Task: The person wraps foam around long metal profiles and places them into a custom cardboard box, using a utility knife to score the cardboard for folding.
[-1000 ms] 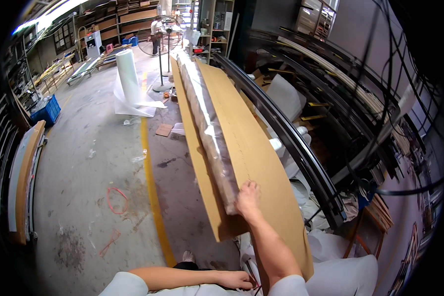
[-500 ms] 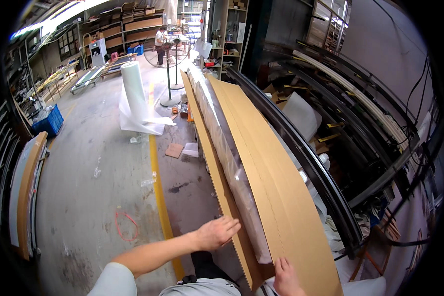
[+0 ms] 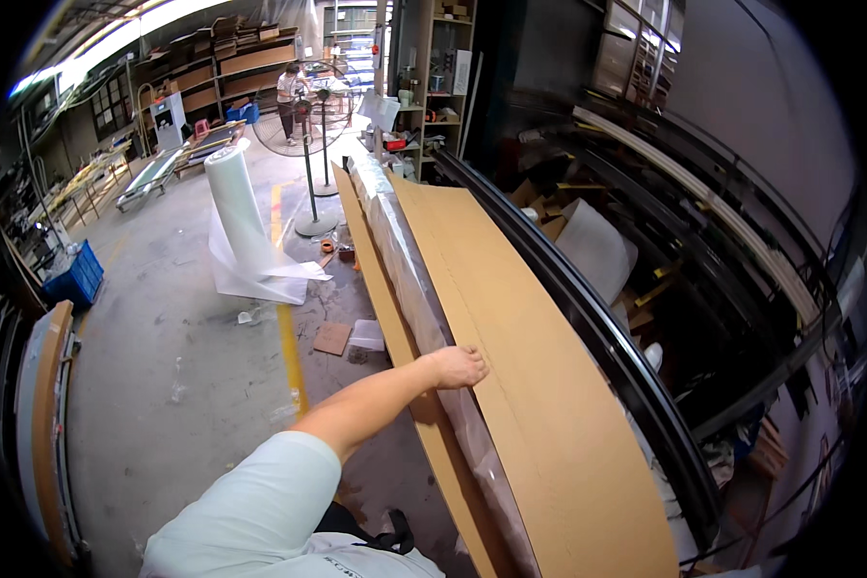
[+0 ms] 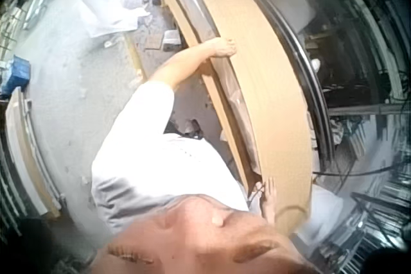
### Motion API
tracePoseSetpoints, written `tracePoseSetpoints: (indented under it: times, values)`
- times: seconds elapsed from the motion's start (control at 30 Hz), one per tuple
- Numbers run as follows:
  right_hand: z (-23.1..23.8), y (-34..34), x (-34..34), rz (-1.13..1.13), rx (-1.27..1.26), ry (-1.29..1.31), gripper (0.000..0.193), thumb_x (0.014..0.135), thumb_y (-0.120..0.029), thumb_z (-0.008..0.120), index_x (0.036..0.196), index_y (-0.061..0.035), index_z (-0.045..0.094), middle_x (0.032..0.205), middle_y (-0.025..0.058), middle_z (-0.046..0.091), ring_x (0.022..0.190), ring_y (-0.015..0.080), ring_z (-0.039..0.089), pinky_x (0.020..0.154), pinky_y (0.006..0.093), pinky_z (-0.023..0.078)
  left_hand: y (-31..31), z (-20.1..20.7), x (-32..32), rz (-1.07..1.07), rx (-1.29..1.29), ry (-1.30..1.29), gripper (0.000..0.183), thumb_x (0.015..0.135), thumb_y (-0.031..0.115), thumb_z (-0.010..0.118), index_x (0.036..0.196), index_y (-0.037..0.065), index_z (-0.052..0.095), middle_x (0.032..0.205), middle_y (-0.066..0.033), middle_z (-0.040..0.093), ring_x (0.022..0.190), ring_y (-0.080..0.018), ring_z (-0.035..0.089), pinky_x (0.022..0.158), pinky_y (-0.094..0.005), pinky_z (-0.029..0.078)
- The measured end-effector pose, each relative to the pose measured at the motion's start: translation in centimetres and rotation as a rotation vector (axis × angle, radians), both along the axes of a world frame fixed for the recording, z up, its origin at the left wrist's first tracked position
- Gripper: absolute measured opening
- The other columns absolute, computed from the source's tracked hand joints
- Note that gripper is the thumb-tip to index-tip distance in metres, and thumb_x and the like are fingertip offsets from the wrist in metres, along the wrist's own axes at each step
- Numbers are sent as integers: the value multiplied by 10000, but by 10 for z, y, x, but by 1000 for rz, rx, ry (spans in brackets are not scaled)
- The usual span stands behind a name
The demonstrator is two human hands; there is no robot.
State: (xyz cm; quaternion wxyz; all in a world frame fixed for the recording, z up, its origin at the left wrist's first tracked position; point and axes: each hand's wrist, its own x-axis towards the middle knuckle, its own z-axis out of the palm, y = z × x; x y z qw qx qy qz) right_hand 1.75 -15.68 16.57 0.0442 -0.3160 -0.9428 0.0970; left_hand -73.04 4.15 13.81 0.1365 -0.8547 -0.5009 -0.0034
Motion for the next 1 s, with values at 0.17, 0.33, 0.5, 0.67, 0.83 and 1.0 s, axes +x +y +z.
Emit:
tracePoseSetpoints:
  times: [0.17,0.33,0.5,0.67,0.83,1.0]
  values:
    - [-8,-38,-35,-413,-1,-193,571,925,-68,583,1486,-7,496,1508,273,498,1340,454,530,1087,542,459,48,-18,-15,-172,33,-64,243,865,183,600,1022,9,661,1011,-120,674,1056,-289,644,995,-409,491]
    - [12,-23,-216,-627,507,-103,597,889,-116,644,1468,-48,514,1279,282,619,1094,498,579,995,573,457,7,17,9,-329,-111,-137,250,805,208,627,916,-9,681,940,-147,678,937,-335,650,871,-466,511]
    - [57,7,-445,-633,441,-38,481,823,-133,683,1292,-50,616,1138,234,640,1014,448,593,900,545,499,-91,48,-30,-351,7,-251,230,774,210,620,831,-4,680,865,-142,664,850,-309,652,782,-444,506]
    - [46,36,-573,-480,270,41,330,816,-66,644,1143,-18,642,1103,239,639,1011,449,590,851,522,520,-89,5,-107,-379,-187,-481,200,752,191,654,775,-6,680,793,-178,670,761,-373,676,673,-441,537]
    - [57,71,-591,-527,-74,-112,209,959,-227,657,1087,-62,666,1108,225,667,1001,436,641,857,516,527,-51,28,-141,-395,-472,-546,173,751,164,675,753,-6,707,764,-212,687,757,-415,682,691,-503,541]
    - [93,124,-608,-683,-303,-143,345,1003,-385,628,1030,-66,758,933,272,711,919,462,691,799,531,533,18,48,-128,-338,-901,-453,208,778,148,667,815,-45,735,829,-259,712,786,-455,681,730,-523,545]
